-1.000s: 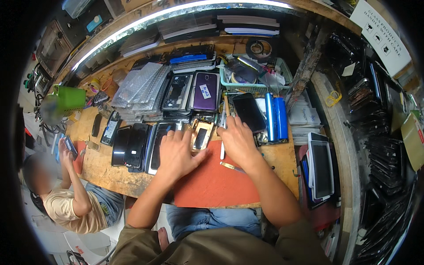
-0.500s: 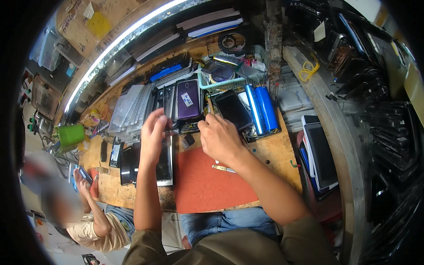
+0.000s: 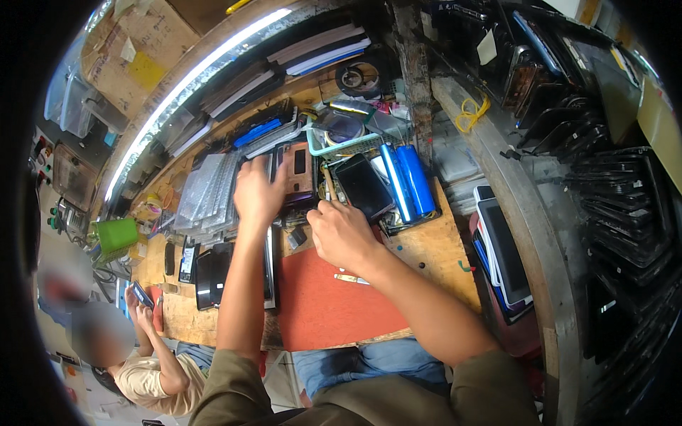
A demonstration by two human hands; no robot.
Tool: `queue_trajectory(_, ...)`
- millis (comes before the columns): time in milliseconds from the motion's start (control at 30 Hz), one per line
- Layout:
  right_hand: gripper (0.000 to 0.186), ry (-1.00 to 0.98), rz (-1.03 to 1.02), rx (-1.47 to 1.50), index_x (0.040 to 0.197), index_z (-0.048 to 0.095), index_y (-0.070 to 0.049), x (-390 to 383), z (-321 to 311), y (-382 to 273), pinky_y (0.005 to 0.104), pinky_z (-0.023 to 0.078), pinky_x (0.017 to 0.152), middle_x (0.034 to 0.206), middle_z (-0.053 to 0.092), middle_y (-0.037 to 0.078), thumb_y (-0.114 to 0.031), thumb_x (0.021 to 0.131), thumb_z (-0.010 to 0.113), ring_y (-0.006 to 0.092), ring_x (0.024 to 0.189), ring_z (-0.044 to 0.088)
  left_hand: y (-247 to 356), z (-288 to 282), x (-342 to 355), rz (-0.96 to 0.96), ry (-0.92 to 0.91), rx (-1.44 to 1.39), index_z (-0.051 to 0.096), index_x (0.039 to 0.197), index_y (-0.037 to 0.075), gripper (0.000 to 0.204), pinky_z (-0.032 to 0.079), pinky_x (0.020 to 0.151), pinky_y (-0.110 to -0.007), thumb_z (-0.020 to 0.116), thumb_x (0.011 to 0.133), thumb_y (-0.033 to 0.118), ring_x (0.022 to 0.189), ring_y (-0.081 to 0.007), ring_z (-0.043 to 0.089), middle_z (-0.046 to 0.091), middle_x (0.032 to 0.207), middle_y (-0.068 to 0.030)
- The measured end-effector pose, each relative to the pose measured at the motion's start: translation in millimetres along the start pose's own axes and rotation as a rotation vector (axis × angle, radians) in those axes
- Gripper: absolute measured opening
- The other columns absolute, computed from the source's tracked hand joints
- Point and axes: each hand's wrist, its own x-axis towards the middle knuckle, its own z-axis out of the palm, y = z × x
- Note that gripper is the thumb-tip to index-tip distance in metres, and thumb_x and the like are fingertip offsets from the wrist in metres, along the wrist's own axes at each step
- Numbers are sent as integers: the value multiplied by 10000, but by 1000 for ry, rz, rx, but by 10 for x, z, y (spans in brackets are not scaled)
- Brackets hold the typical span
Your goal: The person handles several mobile phones and parts on a cluttered workbench, picking up and setting down devices and components. They use a small tool to work on a phone, then inspect a phone screen and place it back on the table.
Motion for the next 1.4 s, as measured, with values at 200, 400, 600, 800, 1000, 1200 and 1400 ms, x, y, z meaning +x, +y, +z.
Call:
queue_trajectory(200,78,-18,-5,-3,905,677,-25,-18,28,-23,475,575,748,890,652,148,-103,910,673,355,865,691,-692,-688,-1089,-122,84,-419,700,1106,6,240,515,751,-360,685,890,-97,848,-248,620,584,944,-123)
queue_trajectory(400,127,-61,15,-28,1005,697,-15,-24,24,-12,467,579,769,920,683,160,-102,916,673,368,866,706,-1210,-1143,-2436,-621,294,-680,686,1063,-33,81,484,678,-238,629,1040,19,735,-81,573,620,879,-26)
queue_trajectory(600,260,46,129,-44,1180,675,-55,154,198,20,470,575,753,964,696,150,-110,927,701,384,862,711,-1356,-1012,-2958,-804,429,-686,678,1010,-4,231,349,531,-247,567,1095,179,583,-51,464,559,689,23)
queue_trajectory(800,194,-33,64,-263,1040,585,-68,478,375,214,507,556,719,922,671,180,-95,908,725,419,861,690,-1310,-1002,-2883,-657,289,-533,691,899,7,194,357,495,-316,651,1018,155,505,-106,467,537,594,-26)
queue_trajectory(1000,177,-22,-169,-399,986,568,-44,573,300,123,495,551,711,913,631,159,-47,895,720,394,871,677,-1275,-1075,-2847,-639,266,-484,692,882,30,158,395,498,-346,667,988,145,484,-179,523,552,573,-71)
queue_trajectory(1200,148,-5,-253,-318,1010,574,-19,711,69,-84,496,533,712,943,585,186,-11,914,686,423,851,648,-1270,-1062,-2854,-627,267,-469,698,882,40,116,418,495,-363,674,963,120,491,-219,560,585,597,-87)
queue_trajectory(1400,152,32,-270,-194,1025,576,7,833,-35,-263,476,521,693,942,586,198,26,912,675,426,812,642,-1265,-1056,-2854,-592,315,-458,694,890,36,86,431,494,-375,678,946,100,505,-229,579,596,618,-94)
